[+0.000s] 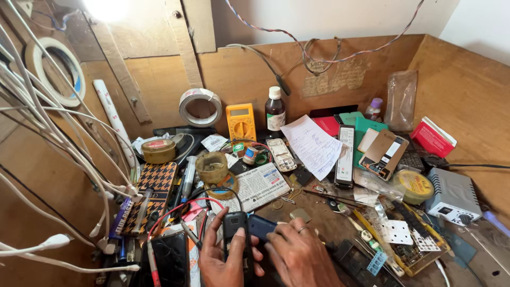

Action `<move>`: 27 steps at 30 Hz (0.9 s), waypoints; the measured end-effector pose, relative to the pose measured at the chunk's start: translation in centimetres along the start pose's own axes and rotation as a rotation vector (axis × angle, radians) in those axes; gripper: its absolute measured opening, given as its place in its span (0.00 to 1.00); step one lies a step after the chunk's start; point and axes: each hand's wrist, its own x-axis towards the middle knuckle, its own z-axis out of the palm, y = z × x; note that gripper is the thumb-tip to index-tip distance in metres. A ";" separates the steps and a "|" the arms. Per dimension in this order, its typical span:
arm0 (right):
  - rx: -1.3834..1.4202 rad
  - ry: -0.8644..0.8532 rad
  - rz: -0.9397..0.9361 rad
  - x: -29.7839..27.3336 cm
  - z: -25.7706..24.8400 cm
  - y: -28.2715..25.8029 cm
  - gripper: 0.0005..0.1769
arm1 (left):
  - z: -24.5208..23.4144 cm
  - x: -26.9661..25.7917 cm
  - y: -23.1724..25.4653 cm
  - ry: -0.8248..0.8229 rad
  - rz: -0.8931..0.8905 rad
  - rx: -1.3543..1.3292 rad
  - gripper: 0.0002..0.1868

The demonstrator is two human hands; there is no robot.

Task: The person disassembles a small black electronic device, likely a mobile phone, using a screwdriver and tweezers. They remove the back cover, unscrew internal components, and manipulate the battery and circuit board before reassembling the device.

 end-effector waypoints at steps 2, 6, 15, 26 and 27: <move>0.077 0.075 0.027 0.1 -0.1 0.6 0.10 | 0.2 0.1 0.1 0.017 -0.037 0.034 0.33; -0.116 0.071 0.362 0.3 -2.4 4.3 0.05 | 0.8 0.1 0.5 0.047 -0.117 0.117 0.33; -0.340 -0.159 0.583 1.0 -6.0 11.0 0.14 | 2.0 -0.5 1.9 0.075 -0.181 0.158 0.32; -0.205 -0.248 0.699 1.7 -6.4 9.3 0.12 | 2.2 -0.5 1.8 0.006 -0.148 0.174 0.32; -0.198 -0.262 0.711 1.8 -6.4 9.2 0.13 | 2.1 -0.5 1.8 0.005 -0.149 0.184 0.32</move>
